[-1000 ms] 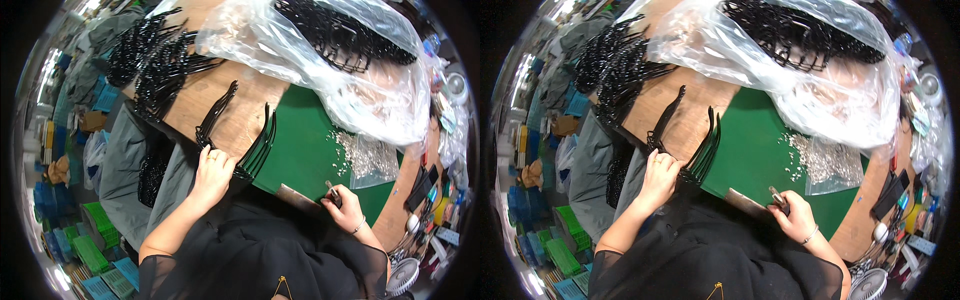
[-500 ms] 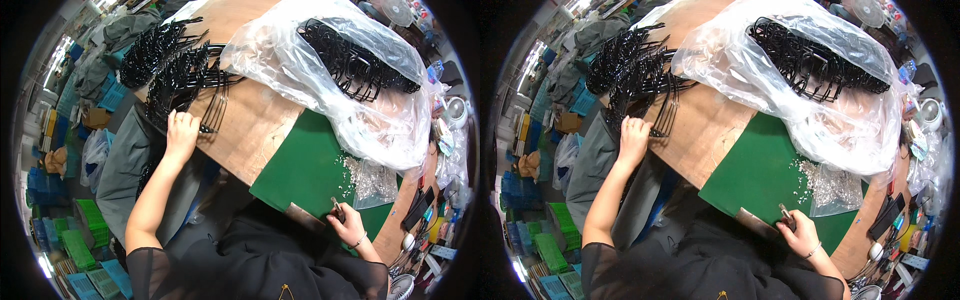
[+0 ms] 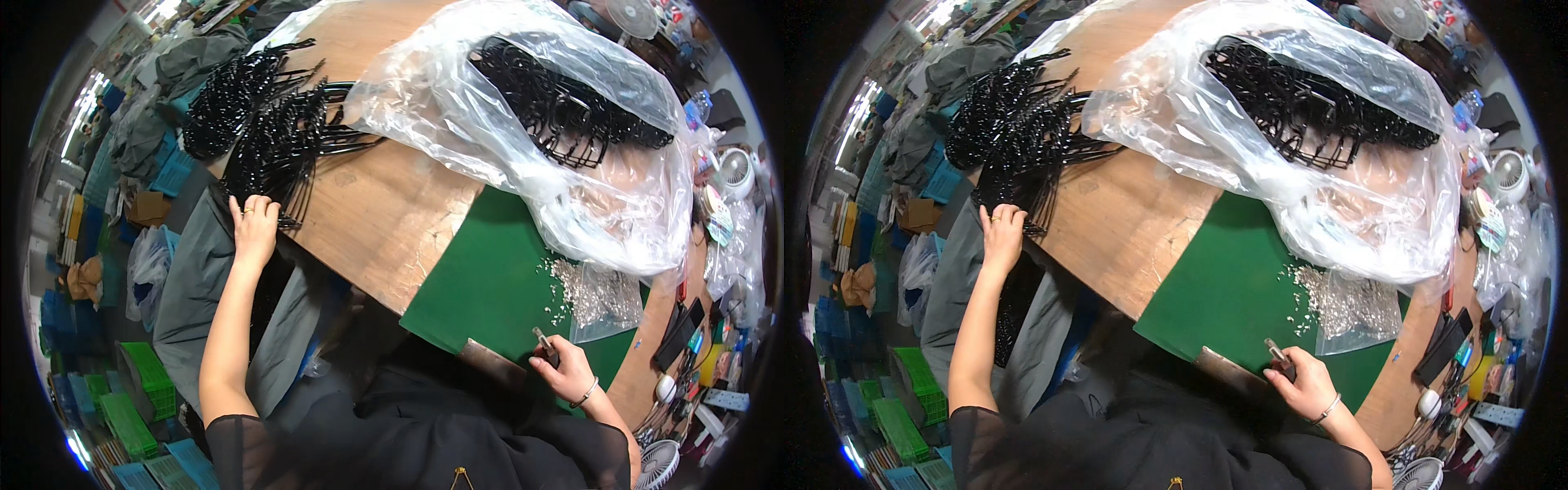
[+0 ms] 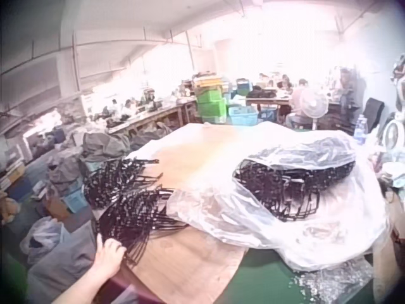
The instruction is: The person repeatedly picks up black eyeglass frames from a plastic bag, uses pliers to adjust the frame arms, and places the frames back into the bag. The process is repeated multiple times throughout the clip.
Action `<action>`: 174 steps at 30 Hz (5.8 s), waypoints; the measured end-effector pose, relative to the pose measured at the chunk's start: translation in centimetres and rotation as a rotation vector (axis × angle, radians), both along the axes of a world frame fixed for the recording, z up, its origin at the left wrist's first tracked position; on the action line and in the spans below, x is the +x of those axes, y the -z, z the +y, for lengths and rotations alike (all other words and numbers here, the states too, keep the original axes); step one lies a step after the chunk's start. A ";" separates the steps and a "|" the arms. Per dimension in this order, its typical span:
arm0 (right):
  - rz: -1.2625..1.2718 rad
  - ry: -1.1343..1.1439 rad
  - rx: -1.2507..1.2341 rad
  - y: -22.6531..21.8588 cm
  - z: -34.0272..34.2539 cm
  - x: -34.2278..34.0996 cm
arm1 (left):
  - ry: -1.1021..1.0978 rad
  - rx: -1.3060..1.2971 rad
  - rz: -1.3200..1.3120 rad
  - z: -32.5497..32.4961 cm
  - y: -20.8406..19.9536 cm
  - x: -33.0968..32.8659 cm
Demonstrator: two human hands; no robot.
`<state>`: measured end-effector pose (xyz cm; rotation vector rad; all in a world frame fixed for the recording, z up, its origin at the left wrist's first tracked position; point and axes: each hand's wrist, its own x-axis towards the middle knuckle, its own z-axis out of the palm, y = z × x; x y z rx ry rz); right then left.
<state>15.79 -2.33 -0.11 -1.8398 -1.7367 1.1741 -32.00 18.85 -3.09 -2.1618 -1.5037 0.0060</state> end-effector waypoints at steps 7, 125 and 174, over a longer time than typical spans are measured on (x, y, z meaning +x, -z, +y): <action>0.086 0.100 -0.016 -0.8 -0.8 1.6 | 0.236 -0.284 -0.444 -2.6 -5.0 13.3; -0.018 -0.205 -0.173 -3.7 -2.0 1.0 | 0.226 -1.493 -1.736 -17.3 -5.4 31.3; 1.079 0.641 -0.163 -1.5 -1.6 -2.7 | 0.150 -1.601 -1.718 -19.8 -3.9 29.7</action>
